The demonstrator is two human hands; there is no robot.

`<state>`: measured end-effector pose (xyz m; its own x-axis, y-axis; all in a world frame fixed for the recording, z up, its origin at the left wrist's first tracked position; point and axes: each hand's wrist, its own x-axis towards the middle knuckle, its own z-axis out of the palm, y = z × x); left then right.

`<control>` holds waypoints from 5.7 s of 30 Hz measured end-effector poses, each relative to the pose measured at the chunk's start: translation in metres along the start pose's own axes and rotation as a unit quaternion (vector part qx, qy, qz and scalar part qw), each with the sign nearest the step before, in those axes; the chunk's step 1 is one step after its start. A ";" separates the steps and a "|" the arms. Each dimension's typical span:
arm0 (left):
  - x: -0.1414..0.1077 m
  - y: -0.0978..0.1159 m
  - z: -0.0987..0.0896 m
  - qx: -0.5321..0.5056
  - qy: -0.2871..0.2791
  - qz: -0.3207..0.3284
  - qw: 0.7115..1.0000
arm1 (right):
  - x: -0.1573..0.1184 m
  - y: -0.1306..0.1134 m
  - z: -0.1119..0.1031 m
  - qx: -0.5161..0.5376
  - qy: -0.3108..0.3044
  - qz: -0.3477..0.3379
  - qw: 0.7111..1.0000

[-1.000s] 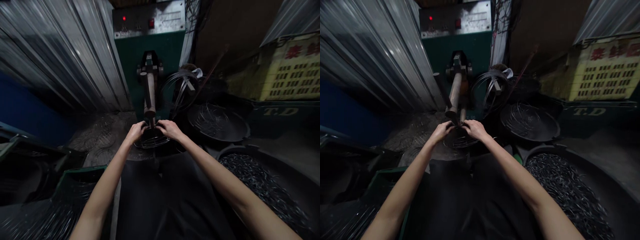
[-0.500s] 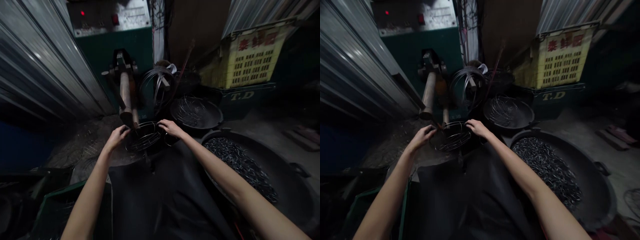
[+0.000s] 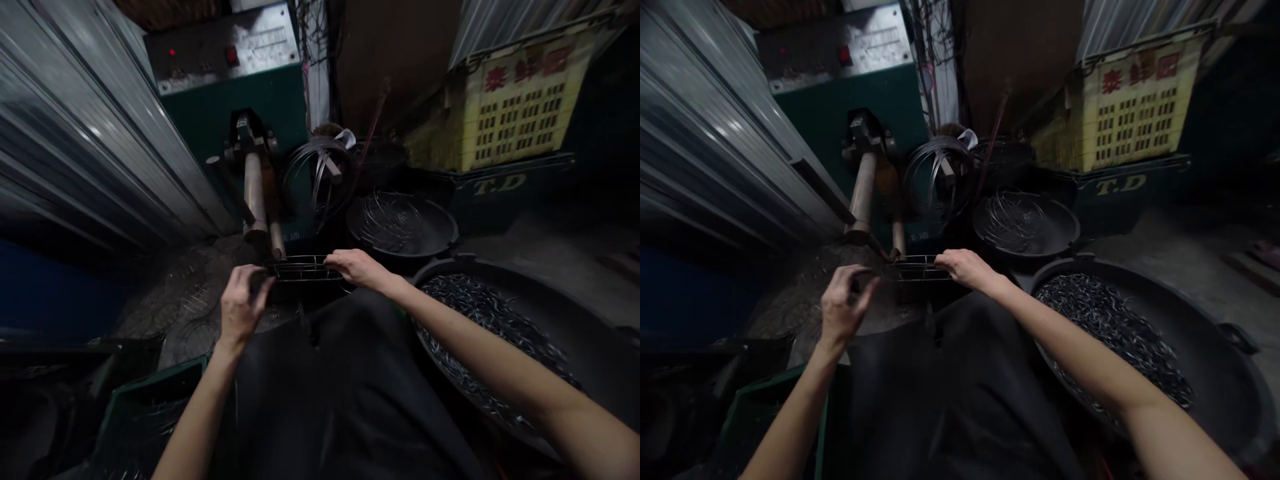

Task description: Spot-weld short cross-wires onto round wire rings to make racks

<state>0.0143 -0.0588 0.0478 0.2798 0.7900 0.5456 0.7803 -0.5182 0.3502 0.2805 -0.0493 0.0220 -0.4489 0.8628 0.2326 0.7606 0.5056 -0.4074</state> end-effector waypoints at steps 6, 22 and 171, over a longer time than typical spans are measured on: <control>-0.003 0.039 0.024 0.027 -0.113 0.112 0.987 | -0.013 -0.014 -0.004 -0.010 -0.038 -0.009 0.999; 0.041 0.078 0.059 0.107 -0.368 0.105 0.918 | -0.055 0.017 0.048 0.073 0.001 0.033 0.997; 0.044 -0.059 0.022 -0.084 -0.257 -0.082 0.959 | 0.078 -0.032 0.031 -0.158 -0.019 0.002 0.987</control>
<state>-0.0073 0.0137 0.0343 0.4342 0.8999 0.0398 0.7483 -0.3849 0.5402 0.2067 0.0014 0.0262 -0.4584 0.8671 0.1951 0.8681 0.4838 -0.1107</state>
